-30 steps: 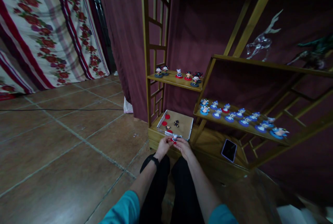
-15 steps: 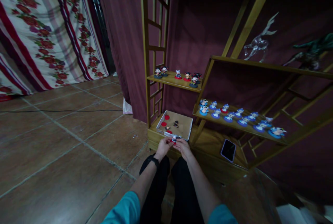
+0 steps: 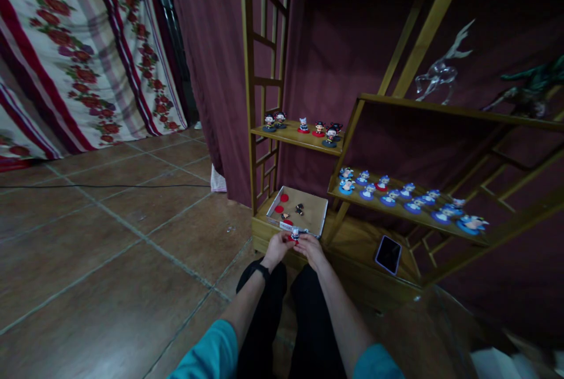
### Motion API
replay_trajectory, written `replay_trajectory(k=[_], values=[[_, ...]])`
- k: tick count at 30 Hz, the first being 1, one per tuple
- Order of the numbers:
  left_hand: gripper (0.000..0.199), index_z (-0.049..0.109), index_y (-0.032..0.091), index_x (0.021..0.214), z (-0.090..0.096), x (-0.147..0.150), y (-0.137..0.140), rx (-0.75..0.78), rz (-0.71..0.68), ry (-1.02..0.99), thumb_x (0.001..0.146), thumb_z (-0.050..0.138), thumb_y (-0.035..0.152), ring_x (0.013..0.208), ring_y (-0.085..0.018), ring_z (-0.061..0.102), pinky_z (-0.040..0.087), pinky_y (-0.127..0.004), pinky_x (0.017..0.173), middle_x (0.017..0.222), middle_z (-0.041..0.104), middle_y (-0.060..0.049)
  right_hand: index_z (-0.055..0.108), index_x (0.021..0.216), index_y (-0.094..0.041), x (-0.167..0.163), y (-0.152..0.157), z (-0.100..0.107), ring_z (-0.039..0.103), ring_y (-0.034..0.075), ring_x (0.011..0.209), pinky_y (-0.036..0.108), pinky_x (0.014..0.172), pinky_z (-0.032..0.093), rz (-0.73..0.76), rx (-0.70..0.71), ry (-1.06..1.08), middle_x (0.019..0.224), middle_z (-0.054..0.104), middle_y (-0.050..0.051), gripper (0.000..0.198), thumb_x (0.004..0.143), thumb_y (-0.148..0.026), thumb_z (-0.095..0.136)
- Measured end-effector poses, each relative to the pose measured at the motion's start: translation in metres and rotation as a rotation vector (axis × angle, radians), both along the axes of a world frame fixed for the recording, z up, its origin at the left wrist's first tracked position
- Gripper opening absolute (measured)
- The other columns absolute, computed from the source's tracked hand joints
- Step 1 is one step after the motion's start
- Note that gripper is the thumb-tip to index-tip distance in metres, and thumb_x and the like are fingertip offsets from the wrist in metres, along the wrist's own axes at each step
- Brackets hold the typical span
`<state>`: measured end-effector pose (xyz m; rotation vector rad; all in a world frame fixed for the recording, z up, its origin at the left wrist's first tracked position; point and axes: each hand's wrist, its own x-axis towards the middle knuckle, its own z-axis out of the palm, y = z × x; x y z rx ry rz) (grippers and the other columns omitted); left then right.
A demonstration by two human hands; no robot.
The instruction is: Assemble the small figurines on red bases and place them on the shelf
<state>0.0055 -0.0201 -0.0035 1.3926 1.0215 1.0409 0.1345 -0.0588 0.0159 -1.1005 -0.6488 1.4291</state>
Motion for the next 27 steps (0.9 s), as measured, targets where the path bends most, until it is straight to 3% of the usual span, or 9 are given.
replay_trajectory(k=[11,21,27], values=[[0.028,0.062,0.017,0.077,0.014,0.004,-0.011,-0.004,0.104,0.05,0.05,0.071,0.019,0.056,-0.012,0.053,0.04,-0.022,0.057,0.059,0.058,0.003,0.059,0.073,-0.017,0.001,-0.001,0.0,0.062,0.014,0.066,0.031,0.069,0.049,-0.027,0.016,-0.001,0.073,0.066,0.002,0.027,0.051,-0.026,0.073],[0.028,0.061,0.015,0.082,-0.001,0.004,-0.002,0.052,0.041,0.027,0.055,0.067,0.018,0.055,-0.01,0.051,0.039,-0.021,0.056,0.06,0.057,0.003,0.06,0.073,-0.017,0.001,0.002,-0.005,0.062,0.015,0.068,0.033,0.072,0.05,-0.053,0.03,0.048,0.074,0.065,0.001,0.029,0.05,-0.024,0.074],[0.027,0.064,0.013,0.085,-0.001,0.004,0.0,0.054,0.045,0.027,0.06,0.065,0.023,0.053,-0.01,0.05,0.039,-0.021,0.055,0.058,0.056,0.002,0.059,0.074,-0.017,0.001,0.003,-0.006,0.063,0.015,0.068,0.033,0.071,0.051,-0.069,0.015,0.046,0.073,0.065,0.002,0.027,0.053,-0.028,0.074]])
